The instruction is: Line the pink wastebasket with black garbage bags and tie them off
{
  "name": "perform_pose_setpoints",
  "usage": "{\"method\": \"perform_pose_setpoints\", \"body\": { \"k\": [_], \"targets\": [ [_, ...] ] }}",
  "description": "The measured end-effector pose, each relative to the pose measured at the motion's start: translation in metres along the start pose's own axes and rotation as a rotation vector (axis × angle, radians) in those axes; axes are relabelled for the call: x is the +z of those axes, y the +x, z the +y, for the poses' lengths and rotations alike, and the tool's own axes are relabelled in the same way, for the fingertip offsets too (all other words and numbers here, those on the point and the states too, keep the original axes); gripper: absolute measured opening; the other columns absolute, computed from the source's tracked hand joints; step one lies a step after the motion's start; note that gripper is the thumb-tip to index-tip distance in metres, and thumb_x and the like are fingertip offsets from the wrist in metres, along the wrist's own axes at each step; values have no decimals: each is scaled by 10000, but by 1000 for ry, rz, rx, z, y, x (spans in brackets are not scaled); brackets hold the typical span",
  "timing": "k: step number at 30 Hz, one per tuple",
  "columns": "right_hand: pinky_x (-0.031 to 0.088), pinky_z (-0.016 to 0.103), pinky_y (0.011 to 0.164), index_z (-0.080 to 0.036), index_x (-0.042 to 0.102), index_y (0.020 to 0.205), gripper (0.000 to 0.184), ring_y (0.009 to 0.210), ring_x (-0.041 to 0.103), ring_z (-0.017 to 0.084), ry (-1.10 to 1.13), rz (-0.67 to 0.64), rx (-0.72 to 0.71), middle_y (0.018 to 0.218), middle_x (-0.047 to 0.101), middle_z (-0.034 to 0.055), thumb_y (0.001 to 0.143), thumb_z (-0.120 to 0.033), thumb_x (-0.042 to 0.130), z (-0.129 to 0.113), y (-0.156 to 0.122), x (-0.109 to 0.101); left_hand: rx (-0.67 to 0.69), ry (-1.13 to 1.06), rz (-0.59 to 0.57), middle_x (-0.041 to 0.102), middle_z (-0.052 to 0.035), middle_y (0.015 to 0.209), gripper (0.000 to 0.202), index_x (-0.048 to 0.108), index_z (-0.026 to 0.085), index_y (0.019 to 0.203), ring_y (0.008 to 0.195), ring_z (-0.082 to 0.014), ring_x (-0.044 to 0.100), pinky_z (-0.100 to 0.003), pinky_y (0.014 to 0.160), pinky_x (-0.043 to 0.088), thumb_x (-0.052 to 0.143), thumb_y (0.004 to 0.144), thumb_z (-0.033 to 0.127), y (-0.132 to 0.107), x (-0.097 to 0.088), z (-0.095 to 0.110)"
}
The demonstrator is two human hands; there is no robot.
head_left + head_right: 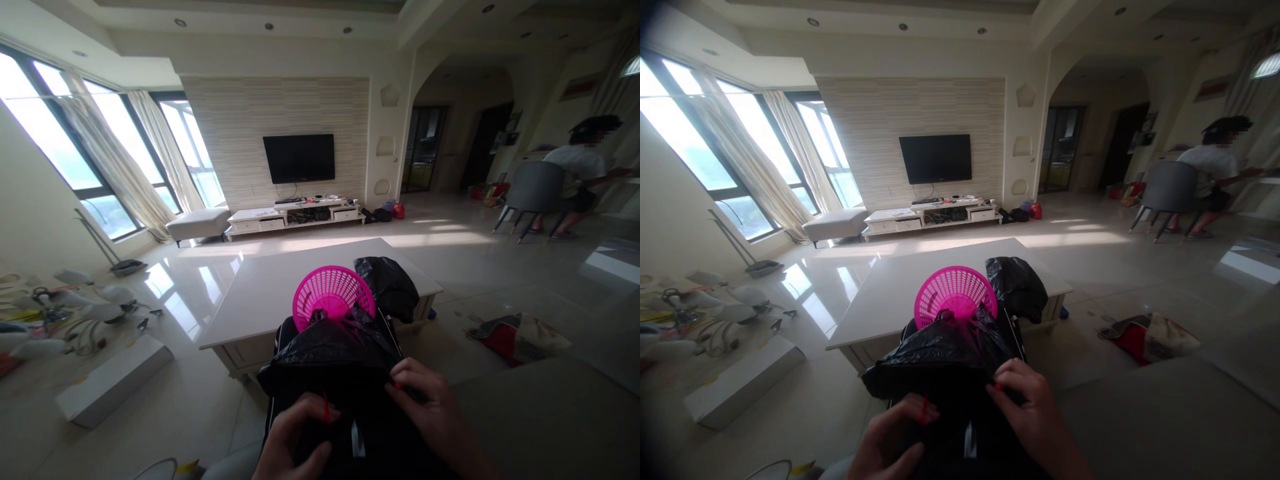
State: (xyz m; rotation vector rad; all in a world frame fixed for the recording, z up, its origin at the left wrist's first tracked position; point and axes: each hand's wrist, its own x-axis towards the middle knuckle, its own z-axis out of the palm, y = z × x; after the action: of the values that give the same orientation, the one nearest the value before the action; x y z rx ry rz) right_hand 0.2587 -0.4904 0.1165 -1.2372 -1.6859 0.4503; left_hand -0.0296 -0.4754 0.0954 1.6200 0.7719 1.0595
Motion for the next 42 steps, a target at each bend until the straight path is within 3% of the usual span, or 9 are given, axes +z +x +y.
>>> {"method": "perform_pose_setpoints", "body": {
  "k": [7,15,20,26,31,34,36,39,42],
  "targets": [
    [590,299,760,-310,824,997,143,868,727,207,-18,149,-112,926,781,50,962,-268,693,-23,3,-39,-37,-20,96,757,-125,1033,285,765,213,1085,1064,-295,704,-366,985,562,774,870,400,-3,-5,1],
    [583,319,577,-294,746,706,285,565,632,188,660,302,-40,571,632,30,895,-508,734,-64,-21,-88,-14,-87,214,769,-91,934,408,768,229,1201,932,-251,737,-316,898,586,807,847,426,3,-10,8],
    [313,204,384,-256,829,958,219,390,435,92,485,226,227,470,514,-18,867,-453,795,-48,-14,-111,-152,-5,336,720,-64,760,411,800,173,960,674,-175,637,-248,650,532,806,817,558,11,-26,16],
    [443,234,494,-199,801,794,315,512,508,116,510,367,262,525,532,6,798,-512,836,-32,-3,-119,-71,-116,450,636,-35,664,409,691,180,657,641,-159,582,-246,607,499,860,751,540,-8,-52,33],
    [273,197,422,-184,767,813,429,445,323,63,477,235,454,479,416,-50,776,-606,836,-17,-14,-113,-44,-223,555,547,20,591,413,651,193,683,481,-97,452,-206,461,373,885,711,533,-25,-59,57],
    [253,205,419,-190,787,899,415,409,328,67,390,123,435,460,429,-46,882,-601,737,-15,-21,-116,-177,-5,478,503,23,478,477,680,174,695,423,-70,362,-177,435,250,804,788,625,-21,-61,59],
    [387,240,474,-203,804,886,337,465,489,113,352,65,278,520,544,7,932,-522,704,-20,-23,-120,-247,130,370,506,16,452,538,734,163,748,403,-69,331,-183,423,214,752,800,698,-16,-63,55],
    [539,318,620,-243,823,819,282,666,657,200,448,-2,-46,681,660,75,940,-462,694,-37,-25,-124,-292,225,204,516,13,487,602,773,157,788,423,-93,384,-203,414,273,703,801,755,-9,-64,48],
    [500,290,514,-278,819,782,259,546,590,167,636,40,-120,592,591,47,931,-454,700,-51,-27,-124,-338,247,78,564,-4,600,657,788,147,821,493,-111,456,-219,451,369,676,793,794,-4,-60,45]
  ]
}}
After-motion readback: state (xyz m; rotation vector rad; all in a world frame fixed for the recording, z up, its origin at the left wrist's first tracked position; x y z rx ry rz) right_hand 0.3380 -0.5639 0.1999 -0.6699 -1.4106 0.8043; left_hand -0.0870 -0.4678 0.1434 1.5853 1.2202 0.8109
